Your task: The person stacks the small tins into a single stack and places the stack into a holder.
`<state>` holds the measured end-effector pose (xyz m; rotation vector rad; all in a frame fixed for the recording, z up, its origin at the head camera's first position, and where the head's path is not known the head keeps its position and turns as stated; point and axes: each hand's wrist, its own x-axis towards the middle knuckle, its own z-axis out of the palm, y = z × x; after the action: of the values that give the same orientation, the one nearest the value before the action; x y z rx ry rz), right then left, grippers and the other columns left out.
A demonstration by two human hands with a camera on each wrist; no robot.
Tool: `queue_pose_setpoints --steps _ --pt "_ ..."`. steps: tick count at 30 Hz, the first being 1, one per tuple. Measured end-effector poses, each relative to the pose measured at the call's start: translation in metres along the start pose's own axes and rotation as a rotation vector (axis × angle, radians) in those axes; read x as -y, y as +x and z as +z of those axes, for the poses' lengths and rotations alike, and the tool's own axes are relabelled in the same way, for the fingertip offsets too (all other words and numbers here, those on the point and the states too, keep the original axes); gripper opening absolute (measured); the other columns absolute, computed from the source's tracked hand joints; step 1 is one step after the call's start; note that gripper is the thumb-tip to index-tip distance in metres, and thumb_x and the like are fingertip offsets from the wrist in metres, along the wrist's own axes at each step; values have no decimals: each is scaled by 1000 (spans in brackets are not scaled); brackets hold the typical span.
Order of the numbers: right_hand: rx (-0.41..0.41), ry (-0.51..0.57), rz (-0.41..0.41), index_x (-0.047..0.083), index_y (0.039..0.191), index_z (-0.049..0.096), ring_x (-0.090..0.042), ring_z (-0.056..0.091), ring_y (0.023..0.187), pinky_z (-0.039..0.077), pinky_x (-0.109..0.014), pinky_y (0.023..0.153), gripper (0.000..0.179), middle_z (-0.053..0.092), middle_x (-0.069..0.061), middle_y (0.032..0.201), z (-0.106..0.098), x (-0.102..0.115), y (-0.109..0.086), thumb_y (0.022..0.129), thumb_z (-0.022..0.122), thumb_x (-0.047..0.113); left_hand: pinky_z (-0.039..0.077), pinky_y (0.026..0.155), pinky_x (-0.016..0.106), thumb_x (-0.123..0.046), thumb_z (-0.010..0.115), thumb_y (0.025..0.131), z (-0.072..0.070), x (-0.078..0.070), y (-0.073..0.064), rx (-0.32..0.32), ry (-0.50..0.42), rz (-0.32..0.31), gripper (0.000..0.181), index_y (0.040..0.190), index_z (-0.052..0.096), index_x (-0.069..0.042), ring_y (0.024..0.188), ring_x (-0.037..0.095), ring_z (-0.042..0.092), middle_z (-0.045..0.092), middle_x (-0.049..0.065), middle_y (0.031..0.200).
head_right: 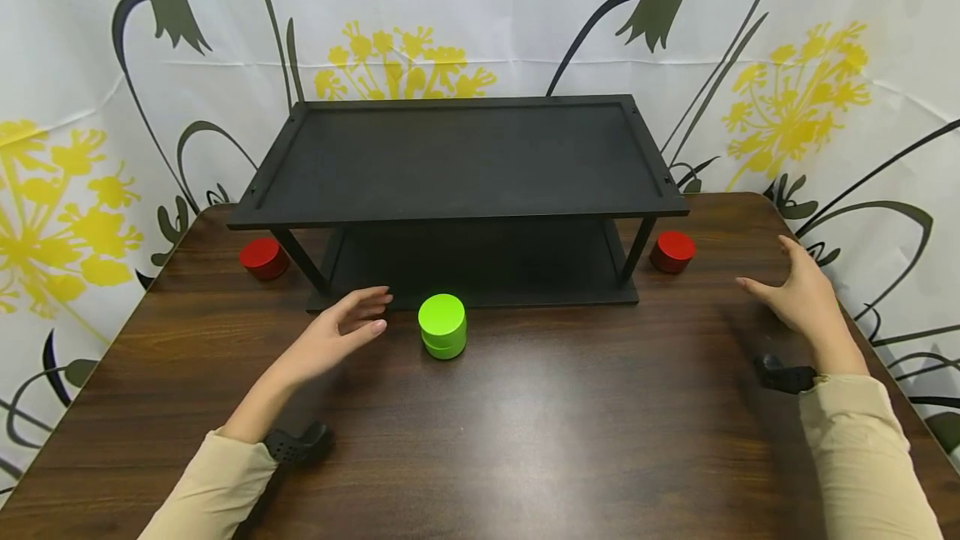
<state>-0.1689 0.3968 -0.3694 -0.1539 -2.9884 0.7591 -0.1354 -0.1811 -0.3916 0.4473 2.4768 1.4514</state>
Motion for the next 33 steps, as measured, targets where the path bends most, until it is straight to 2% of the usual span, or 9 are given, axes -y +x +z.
queue_pose_setpoints --steps 6,11,17,24,27,33 --pt "8 8 73 -9 149 4 -63 20 129 25 -74 97 86 11 -40 149 -6 -13 -8 95 54 37 35 113 52 -28 66 90 9 -3 4 48 -12 11 71 148 29 -7 137 34 38 39 15 149" --pt "-11 6 105 -11 148 6 -62 15 132 21 -74 102 86 10 -40 150 -9 -27 -14 96 52 39 35 114 50 -30 74 84 15 -9 7 65 2 -13 80 148 29 -12 138 33 38 38 10 150" --pt "-51 8 74 -17 144 14 -63 22 128 22 -72 103 84 19 -46 142 -7 -43 -16 93 55 35 37 112 49 -29 76 81 27 -14 14 77 25 -22 83 148 30 -13 138 32 39 39 9 151" --pt "-50 6 64 -18 143 14 -65 24 125 23 -72 103 85 22 -47 140 -4 -53 -18 91 58 34 39 111 48 -27 77 81 39 -14 21 92 18 -38 83 148 31 -14 137 31 41 35 11 153" --pt "-52 -7 55 -19 142 16 -64 28 121 27 -71 99 86 26 -49 137 -3 -55 -18 90 59 34 40 111 47 -27 78 80 42 -13 22 93 15 -50 83 148 30 -16 136 31 42 33 10 153" --pt "-62 -18 49 -22 139 20 -61 35 111 33 -66 88 85 32 -50 130 0 -59 -19 88 63 32 43 108 46 -27 77 81 46 -13 23 82 23 -37 81 147 33 -16 132 31 46 40 11 149"
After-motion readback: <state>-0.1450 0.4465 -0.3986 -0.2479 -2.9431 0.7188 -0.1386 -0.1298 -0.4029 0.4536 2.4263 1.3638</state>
